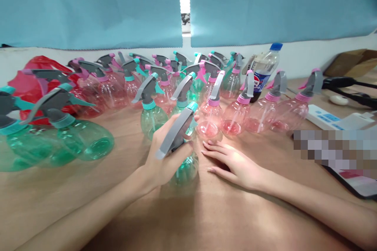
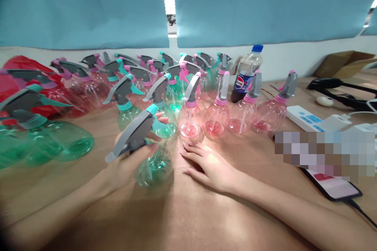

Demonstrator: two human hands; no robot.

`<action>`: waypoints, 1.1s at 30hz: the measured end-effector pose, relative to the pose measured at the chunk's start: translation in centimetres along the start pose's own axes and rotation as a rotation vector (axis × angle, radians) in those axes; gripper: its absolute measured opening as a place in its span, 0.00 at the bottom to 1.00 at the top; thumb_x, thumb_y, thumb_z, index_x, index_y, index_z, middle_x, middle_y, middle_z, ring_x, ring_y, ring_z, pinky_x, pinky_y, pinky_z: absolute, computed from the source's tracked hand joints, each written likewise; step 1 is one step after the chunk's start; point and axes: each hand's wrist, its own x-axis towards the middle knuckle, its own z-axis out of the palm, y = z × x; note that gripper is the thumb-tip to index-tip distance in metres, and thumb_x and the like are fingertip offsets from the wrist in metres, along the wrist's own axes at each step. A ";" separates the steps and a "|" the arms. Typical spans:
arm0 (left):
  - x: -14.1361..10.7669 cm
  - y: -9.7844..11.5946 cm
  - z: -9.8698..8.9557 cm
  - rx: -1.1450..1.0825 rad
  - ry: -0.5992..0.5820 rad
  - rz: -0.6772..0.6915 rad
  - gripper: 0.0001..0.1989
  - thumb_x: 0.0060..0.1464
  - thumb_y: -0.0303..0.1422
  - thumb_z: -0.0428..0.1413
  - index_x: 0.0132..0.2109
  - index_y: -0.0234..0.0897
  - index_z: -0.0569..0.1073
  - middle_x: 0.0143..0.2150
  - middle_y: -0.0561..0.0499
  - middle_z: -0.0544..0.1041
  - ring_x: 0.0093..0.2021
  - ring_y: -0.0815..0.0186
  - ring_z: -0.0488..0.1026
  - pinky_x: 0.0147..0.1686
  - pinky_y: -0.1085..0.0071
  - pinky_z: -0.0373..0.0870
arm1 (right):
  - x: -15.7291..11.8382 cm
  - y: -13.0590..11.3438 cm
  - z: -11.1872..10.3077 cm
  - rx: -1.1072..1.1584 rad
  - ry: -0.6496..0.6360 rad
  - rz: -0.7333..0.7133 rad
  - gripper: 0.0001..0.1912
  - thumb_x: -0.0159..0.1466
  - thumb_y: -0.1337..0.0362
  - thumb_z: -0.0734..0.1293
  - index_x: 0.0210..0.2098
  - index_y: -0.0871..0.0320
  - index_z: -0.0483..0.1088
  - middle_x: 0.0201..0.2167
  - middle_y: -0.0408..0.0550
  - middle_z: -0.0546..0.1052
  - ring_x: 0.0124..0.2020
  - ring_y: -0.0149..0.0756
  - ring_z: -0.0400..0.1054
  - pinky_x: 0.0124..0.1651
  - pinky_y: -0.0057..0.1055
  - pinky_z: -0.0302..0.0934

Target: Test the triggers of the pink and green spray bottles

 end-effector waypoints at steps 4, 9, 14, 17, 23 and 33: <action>0.1 -0.1 -0.1 0.017 0.016 0.017 0.17 0.46 0.24 0.50 0.46 0.39 0.68 0.33 0.55 0.64 0.25 0.70 0.58 0.25 0.71 0.59 | 0.0 0.1 0.0 0.004 0.004 -0.003 0.25 0.68 0.55 0.62 0.62 0.57 0.63 0.62 0.56 0.67 0.65 0.49 0.58 0.64 0.50 0.56; 0.0 -0.2 -0.1 0.036 0.017 0.019 0.16 0.46 0.25 0.50 0.45 0.40 0.67 0.31 0.56 0.64 0.24 0.70 0.58 0.25 0.71 0.59 | 0.0 0.0 0.0 0.001 -0.002 -0.002 0.25 0.69 0.54 0.61 0.62 0.57 0.63 0.62 0.56 0.66 0.65 0.49 0.57 0.64 0.50 0.55; 0.1 -0.1 -0.2 0.077 0.017 0.012 0.12 0.45 0.26 0.50 0.40 0.41 0.65 0.31 0.55 0.66 0.26 0.68 0.63 0.27 0.71 0.63 | 0.0 0.0 -0.1 0.012 -0.003 -0.001 0.25 0.69 0.54 0.61 0.62 0.57 0.63 0.63 0.56 0.66 0.65 0.49 0.57 0.64 0.51 0.55; 0.2 0.0 -0.2 0.089 0.020 -0.010 0.11 0.45 0.27 0.51 0.38 0.41 0.64 0.31 0.55 0.67 0.25 0.68 0.64 0.26 0.70 0.64 | 0.0 0.0 -0.1 0.020 0.002 -0.004 0.25 0.68 0.55 0.62 0.63 0.56 0.63 0.63 0.55 0.66 0.65 0.49 0.57 0.64 0.52 0.56; 0.3 0.1 -0.3 0.093 0.012 -0.019 0.12 0.44 0.27 0.50 0.39 0.42 0.64 0.32 0.55 0.69 0.27 0.67 0.66 0.27 0.70 0.65 | 0.0 0.0 -0.1 0.011 -0.004 -0.005 0.25 0.69 0.54 0.61 0.62 0.57 0.63 0.63 0.56 0.66 0.65 0.49 0.57 0.64 0.51 0.56; 0.3 0.3 -0.4 0.093 0.024 -0.069 0.09 0.42 0.27 0.50 0.34 0.42 0.62 0.28 0.56 0.67 0.27 0.66 0.66 0.26 0.69 0.63 | 0.0 0.0 -0.1 0.010 -0.010 -0.001 0.26 0.69 0.54 0.61 0.63 0.56 0.62 0.63 0.55 0.66 0.65 0.48 0.57 0.64 0.51 0.56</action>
